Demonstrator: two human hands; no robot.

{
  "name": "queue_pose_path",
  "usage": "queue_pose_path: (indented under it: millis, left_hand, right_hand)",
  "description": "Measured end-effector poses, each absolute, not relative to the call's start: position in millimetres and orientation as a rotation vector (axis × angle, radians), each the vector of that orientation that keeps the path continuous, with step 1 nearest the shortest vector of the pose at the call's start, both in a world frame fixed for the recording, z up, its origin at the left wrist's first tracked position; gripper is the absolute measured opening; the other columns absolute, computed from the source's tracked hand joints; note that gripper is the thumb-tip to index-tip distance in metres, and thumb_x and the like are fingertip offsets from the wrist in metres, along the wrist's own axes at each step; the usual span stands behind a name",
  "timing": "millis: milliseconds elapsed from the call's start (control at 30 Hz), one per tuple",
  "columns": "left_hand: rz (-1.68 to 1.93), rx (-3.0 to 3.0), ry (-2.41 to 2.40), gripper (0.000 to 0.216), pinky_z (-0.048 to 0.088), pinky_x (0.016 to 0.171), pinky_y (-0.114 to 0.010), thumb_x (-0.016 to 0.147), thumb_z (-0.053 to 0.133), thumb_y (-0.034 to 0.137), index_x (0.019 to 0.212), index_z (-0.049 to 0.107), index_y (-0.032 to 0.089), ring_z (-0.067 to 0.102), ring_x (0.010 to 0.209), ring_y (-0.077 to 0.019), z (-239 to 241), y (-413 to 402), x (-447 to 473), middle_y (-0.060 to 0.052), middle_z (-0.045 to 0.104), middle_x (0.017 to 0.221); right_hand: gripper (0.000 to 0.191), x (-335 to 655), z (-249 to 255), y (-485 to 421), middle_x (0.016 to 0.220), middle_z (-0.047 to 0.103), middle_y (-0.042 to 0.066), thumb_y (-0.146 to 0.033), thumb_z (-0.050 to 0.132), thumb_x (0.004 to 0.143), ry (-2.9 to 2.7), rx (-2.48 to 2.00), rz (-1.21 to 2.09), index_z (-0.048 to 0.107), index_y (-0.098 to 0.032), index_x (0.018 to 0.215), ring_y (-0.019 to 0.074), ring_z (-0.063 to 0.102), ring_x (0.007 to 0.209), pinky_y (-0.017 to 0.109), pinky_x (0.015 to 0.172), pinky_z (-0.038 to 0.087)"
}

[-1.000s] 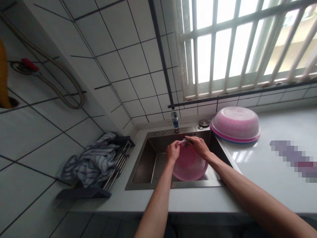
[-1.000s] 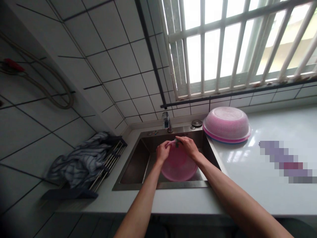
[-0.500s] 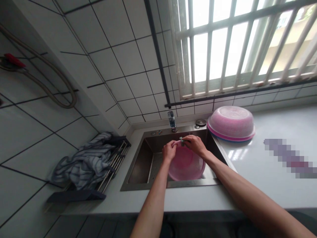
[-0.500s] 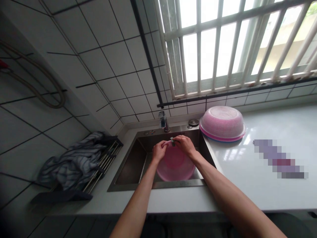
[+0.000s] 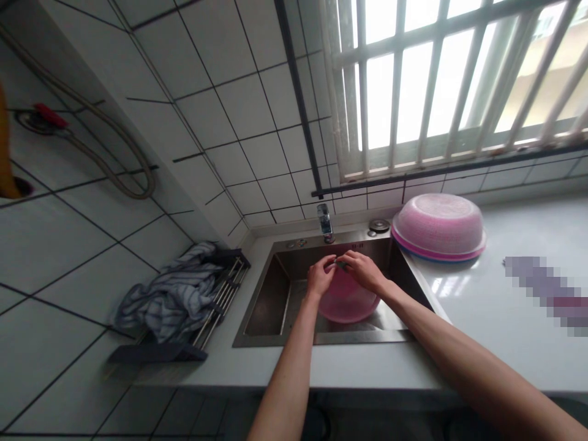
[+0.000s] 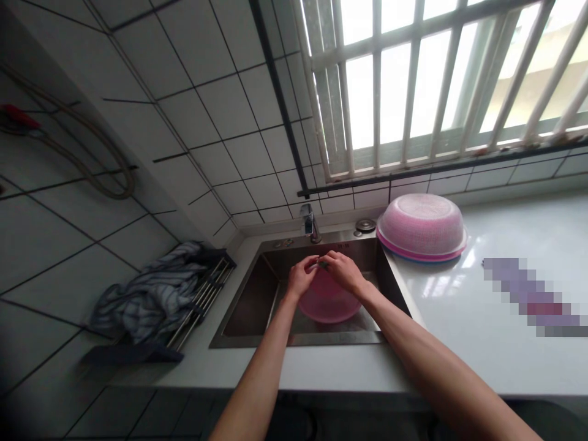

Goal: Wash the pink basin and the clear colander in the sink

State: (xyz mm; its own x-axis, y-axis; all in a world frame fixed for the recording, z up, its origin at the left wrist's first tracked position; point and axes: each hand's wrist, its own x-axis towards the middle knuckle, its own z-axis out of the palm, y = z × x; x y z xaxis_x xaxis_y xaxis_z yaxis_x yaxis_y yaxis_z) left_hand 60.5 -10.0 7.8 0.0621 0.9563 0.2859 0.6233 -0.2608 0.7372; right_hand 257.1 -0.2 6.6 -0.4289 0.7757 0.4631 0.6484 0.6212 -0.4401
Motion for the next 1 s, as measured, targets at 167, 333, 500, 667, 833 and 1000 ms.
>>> queue_pose_path:
  millis: [167, 333, 500, 667, 833, 1000]
  left_hand:
    - [1.018, 1.955, 1.683, 0.035, 0.057, 0.097, -0.030, 0.088, 0.073, 0.016, 0.120, 0.076, 0.031, 0.077, 0.106, -0.0200, 15, -11, 57, -0.001, 0.083, 0.110]
    - [1.048, 1.900, 1.862, 0.018, 0.053, 0.089, -0.028, 0.090, 0.071, 0.019, 0.102, 0.078, 0.029, 0.076, 0.101, -0.0204, 26, -13, 49, 0.000, 0.082, 0.105]
    - [1.091, 1.883, 1.860, 0.016, 0.051, 0.083, -0.025, 0.090, 0.071, 0.020, 0.102, 0.078, 0.029, 0.076, 0.097, -0.0187, 22, -17, 53, 0.001, 0.082, 0.103]
    - [0.983, 1.995, 1.701, 0.015, 0.052, 0.082, -0.024, 0.095, 0.066, 0.024, 0.102, 0.078, 0.031, 0.076, 0.097, -0.0177, 17, -18, 66, 0.000, 0.082, 0.101]
    - [1.075, 1.851, 1.927, 0.017, 0.052, 0.087, -0.026, 0.093, 0.068, 0.023, 0.106, 0.076, 0.030, 0.075, 0.101, -0.0193, 22, -17, 51, 0.000, 0.082, 0.107]
    - [1.076, 1.919, 1.812, 0.018, 0.051, 0.086, -0.024, 0.091, 0.068, 0.019, 0.104, 0.076, 0.030, 0.075, 0.100, -0.0172, 19, -18, 51, 0.001, 0.082, 0.105]
  right_hand:
    - [0.038, 265, 9, 2, 0.120, 0.075, 0.006, -0.010, 0.063, 0.095, -2.135, -1.124, 0.343, 0.075, -0.027, 0.127, 0.0199, 0.073, 0.104, 0.027, 0.092, 0.054]
    - [0.027, 280, 5, 9, 0.115, 0.078, 0.005, -0.019, 0.068, 0.097, -2.022, -1.158, 0.363, 0.077, -0.027, 0.122, 0.0206, 0.074, 0.102, 0.028, 0.091, 0.054]
    - [0.022, 277, 4, 8, 0.111, 0.079, 0.005, -0.023, 0.070, 0.098, -2.027, -1.239, 0.333, 0.080, -0.027, 0.117, 0.0208, 0.075, 0.097, 0.027, 0.087, 0.054]
    - [0.027, 263, 9, 3, 0.113, 0.079, 0.004, -0.023, 0.069, 0.099, -2.141, -1.169, 0.314, 0.079, -0.031, 0.122, 0.0207, 0.075, 0.102, 0.026, 0.088, 0.054]
    - [0.027, 276, 6, 11, 0.116, 0.080, 0.004, -0.021, 0.069, 0.097, -2.042, -1.262, 0.351, 0.079, -0.028, 0.122, 0.0219, 0.076, 0.104, 0.027, 0.091, 0.055]
    - [0.028, 274, 7, 4, 0.116, 0.081, 0.003, -0.019, 0.066, 0.098, -2.091, -1.295, 0.382, 0.079, -0.028, 0.121, 0.0219, 0.076, 0.105, 0.027, 0.093, 0.054]
